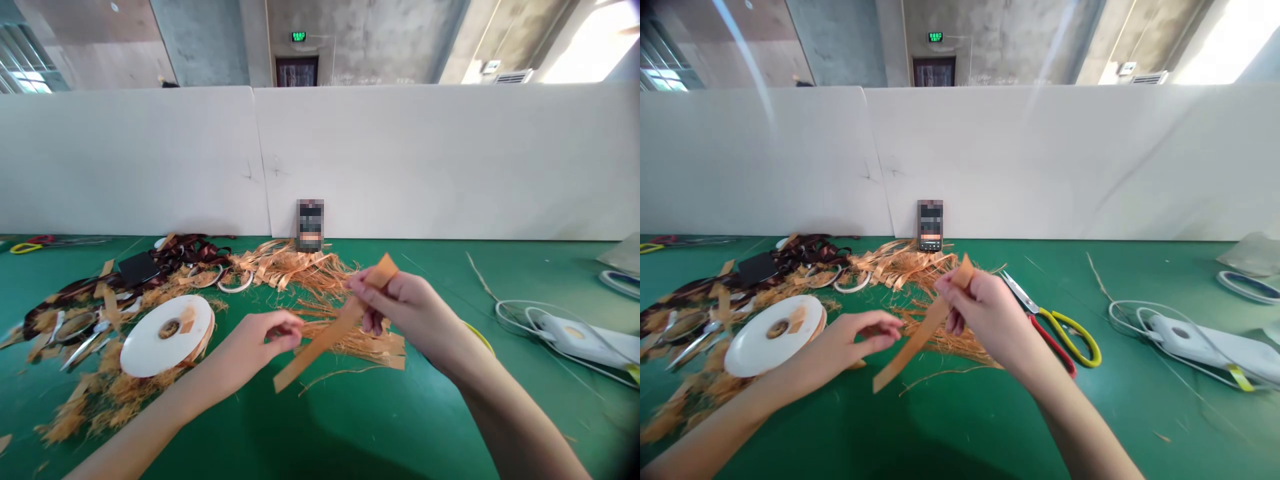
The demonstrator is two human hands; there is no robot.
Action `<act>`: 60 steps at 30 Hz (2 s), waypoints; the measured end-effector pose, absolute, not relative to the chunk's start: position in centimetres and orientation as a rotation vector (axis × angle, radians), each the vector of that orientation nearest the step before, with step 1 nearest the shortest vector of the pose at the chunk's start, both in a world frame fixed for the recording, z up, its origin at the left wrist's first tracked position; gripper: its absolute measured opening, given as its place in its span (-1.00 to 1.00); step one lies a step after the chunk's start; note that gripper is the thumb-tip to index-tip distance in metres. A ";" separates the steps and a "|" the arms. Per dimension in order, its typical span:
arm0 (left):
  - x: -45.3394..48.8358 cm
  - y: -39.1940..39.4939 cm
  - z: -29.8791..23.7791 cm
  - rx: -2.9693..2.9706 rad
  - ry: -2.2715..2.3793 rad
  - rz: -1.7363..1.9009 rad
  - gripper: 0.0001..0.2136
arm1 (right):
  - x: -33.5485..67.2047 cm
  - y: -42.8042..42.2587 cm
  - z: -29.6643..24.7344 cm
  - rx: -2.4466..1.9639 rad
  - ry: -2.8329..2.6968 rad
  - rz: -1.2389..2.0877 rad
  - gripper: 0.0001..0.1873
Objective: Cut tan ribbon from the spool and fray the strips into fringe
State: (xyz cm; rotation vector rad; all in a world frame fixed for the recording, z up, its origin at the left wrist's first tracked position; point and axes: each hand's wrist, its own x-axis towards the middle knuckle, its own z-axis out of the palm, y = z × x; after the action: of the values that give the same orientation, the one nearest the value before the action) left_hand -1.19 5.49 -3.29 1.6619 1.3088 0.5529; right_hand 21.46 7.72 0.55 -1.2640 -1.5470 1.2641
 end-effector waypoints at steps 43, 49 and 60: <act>1.9 5.5 -0.6 1.232 1.162 0.873 -0.85 | 19.5 5.7 1.2 -1.236 -1.517 1.342 -0.80; 1.8 5.5 -0.7 1.219 1.149 0.840 -0.84 | 20.2 5.9 1.1 -1.321 -1.529 1.058 -0.76; 3.3 5.1 -1.7 0.998 0.971 0.938 -0.83 | 19.8 5.9 0.7 -1.164 -1.407 1.348 -0.80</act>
State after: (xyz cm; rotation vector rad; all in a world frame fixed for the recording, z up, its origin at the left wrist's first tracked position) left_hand 3.29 5.11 -1.74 0.9983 0.9709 0.9377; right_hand 19.80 5.85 0.72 -1.1644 -1.4074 1.3476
